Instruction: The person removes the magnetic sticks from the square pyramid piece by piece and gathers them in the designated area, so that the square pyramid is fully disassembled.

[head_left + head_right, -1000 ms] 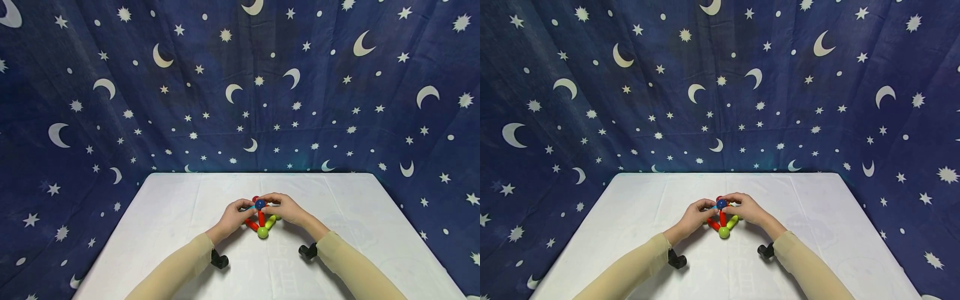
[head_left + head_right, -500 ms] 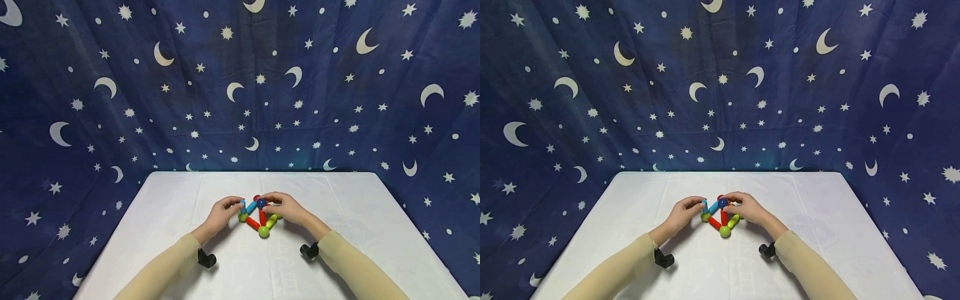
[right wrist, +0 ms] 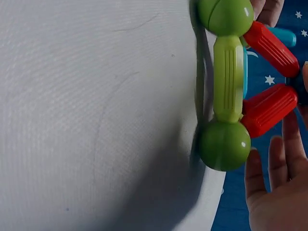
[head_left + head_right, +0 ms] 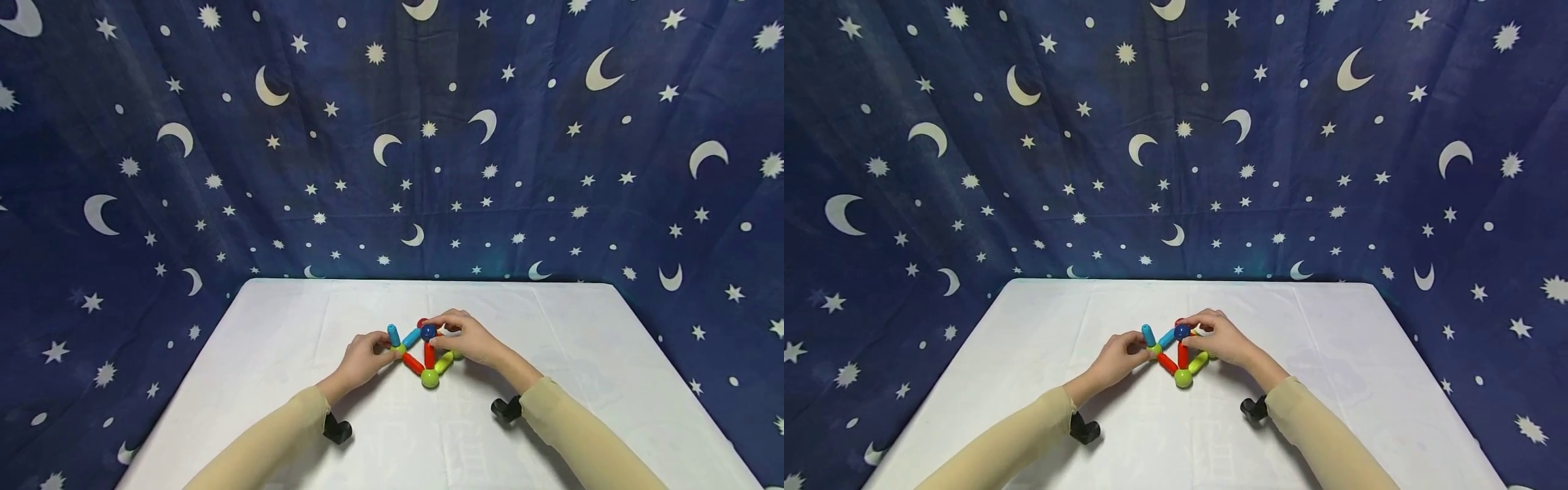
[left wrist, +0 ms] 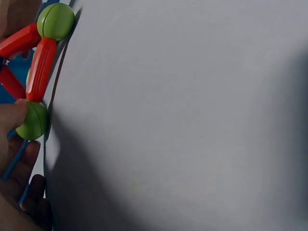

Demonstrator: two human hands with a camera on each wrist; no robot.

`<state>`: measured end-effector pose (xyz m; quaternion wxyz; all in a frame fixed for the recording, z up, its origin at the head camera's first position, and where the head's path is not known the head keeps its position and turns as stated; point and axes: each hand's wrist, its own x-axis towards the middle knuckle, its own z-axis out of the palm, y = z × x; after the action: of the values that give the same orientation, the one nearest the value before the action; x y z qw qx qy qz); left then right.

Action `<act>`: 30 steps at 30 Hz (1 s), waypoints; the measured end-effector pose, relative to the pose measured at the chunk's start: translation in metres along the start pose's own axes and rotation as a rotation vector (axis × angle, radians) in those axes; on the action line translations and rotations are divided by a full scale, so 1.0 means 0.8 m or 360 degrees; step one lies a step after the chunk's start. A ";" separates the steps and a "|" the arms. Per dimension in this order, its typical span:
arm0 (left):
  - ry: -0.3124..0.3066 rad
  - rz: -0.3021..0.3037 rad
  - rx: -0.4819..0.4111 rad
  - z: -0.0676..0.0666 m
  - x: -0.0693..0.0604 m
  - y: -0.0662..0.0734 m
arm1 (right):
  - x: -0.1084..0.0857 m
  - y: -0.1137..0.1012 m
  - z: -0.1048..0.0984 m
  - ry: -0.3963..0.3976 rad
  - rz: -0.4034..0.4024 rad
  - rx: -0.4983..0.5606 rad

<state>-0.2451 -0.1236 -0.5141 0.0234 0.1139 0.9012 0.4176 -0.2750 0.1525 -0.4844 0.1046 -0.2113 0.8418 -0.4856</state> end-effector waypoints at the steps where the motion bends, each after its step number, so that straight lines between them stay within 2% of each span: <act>1: 0.0024 0.0002 0.0027 0.001 0.002 0.000 | 0.000 0.001 0.000 0.0012 -0.0005 -0.0017; 8: 0.0102 -0.0040 0.0091 0.004 0.027 0.003 | -0.004 0.004 0.001 0.0070 0.0002 -0.0037; 14: 0.0065 -0.0141 0.0165 0.006 0.047 0.016 | -0.004 0.003 0.008 0.0029 0.0000 0.0084; 17: 0.0036 -0.0160 0.0150 0.006 0.052 0.020 | -0.001 0.001 0.015 0.0024 -0.0009 0.0127; 20: 0.0039 -0.0107 0.0012 0.007 0.051 0.014 | 0.001 0.000 0.020 0.0029 -0.0038 0.0129; 22: 0.0025 -0.0056 -0.0164 0.007 0.045 0.011 | 0.002 0.001 0.021 0.0029 -0.0054 0.0128; 25: -0.0052 -0.0012 -0.0439 0.008 0.031 0.011 | 0.002 0.002 0.020 0.0039 -0.0052 0.0131; 27: -0.0131 -0.0018 -0.0588 0.009 0.022 0.015 | 0.002 0.003 0.019 0.0055 -0.0036 0.0141; 30: -0.0189 -0.0006 -0.0672 0.013 0.014 0.018 | 0.004 0.002 0.019 0.0063 -0.0030 0.0155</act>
<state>-0.2520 -0.1042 -0.5094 0.1005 0.1290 0.7909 0.5897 -0.2722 0.1401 -0.4937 0.0933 -0.2043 0.8170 -0.5310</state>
